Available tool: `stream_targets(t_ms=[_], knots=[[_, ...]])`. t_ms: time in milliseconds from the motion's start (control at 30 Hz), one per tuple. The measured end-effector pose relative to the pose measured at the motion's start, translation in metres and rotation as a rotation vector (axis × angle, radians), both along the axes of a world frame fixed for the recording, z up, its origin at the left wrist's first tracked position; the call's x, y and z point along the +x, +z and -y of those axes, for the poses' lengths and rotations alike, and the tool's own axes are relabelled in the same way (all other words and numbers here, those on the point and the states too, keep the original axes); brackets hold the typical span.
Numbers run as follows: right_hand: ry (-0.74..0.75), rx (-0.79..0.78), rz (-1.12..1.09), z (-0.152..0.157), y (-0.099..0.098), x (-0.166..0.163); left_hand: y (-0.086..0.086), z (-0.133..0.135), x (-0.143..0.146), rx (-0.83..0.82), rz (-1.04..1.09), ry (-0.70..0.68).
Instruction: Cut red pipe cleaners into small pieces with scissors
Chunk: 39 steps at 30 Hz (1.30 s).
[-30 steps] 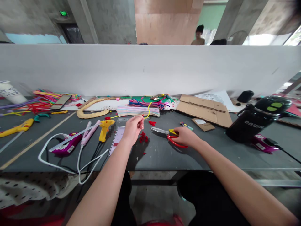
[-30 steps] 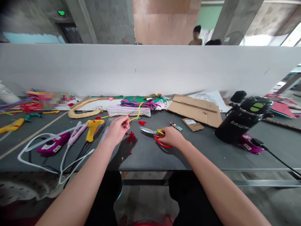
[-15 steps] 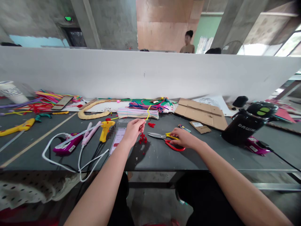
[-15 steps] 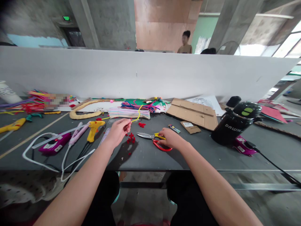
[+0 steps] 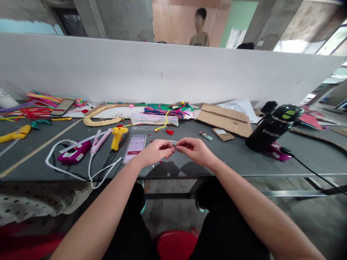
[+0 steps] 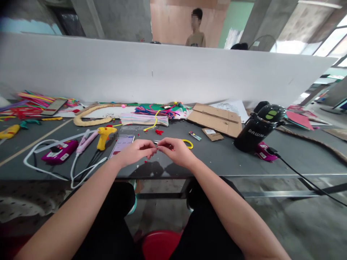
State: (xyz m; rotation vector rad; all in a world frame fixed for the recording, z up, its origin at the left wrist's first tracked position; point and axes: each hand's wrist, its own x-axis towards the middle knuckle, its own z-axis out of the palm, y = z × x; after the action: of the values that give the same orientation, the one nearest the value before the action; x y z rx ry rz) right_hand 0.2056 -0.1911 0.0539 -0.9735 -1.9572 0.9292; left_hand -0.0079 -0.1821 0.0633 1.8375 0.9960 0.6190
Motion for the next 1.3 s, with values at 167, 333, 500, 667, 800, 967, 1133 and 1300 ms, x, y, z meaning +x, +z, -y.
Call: stream_targets(t_ms=[167, 333, 500, 667, 800, 967, 1133, 1300], knots=[[0.076, -0.025, 0.075, -0.007, 0.001, -0.004, -0.003, -0.007, -0.008, -0.010, -0.063, 0.002], [0.125, -0.014, 0.199, -0.015, -0.010, -0.007, -0.021, -0.006, -0.008, 0.026, -0.117, 0.046], [0.099, 0.008, 0.239, -0.017, -0.023, -0.008, -0.036, 0.008, -0.004, 0.301, -0.168, 0.130], [0.055, 0.015, 0.215, -0.019, -0.029, -0.010, -0.038, 0.019, 0.003, 0.453, -0.295, 0.132], [0.036, 0.015, 0.190, -0.017, -0.026, -0.012, -0.038, 0.016, 0.007, 0.500, -0.265, 0.193], [0.024, 0.004, 0.131, -0.010, -0.018, -0.010, -0.032, 0.013, 0.009, 0.507, -0.193, 0.193], [0.056, -0.066, -0.013, -0.007, -0.017, -0.008, -0.023, 0.014, 0.012, 0.339, -0.001, 0.187], [0.008, -0.089, -0.085, -0.007, -0.020, -0.006, -0.020, 0.014, 0.014, 0.227, 0.108, 0.246]])
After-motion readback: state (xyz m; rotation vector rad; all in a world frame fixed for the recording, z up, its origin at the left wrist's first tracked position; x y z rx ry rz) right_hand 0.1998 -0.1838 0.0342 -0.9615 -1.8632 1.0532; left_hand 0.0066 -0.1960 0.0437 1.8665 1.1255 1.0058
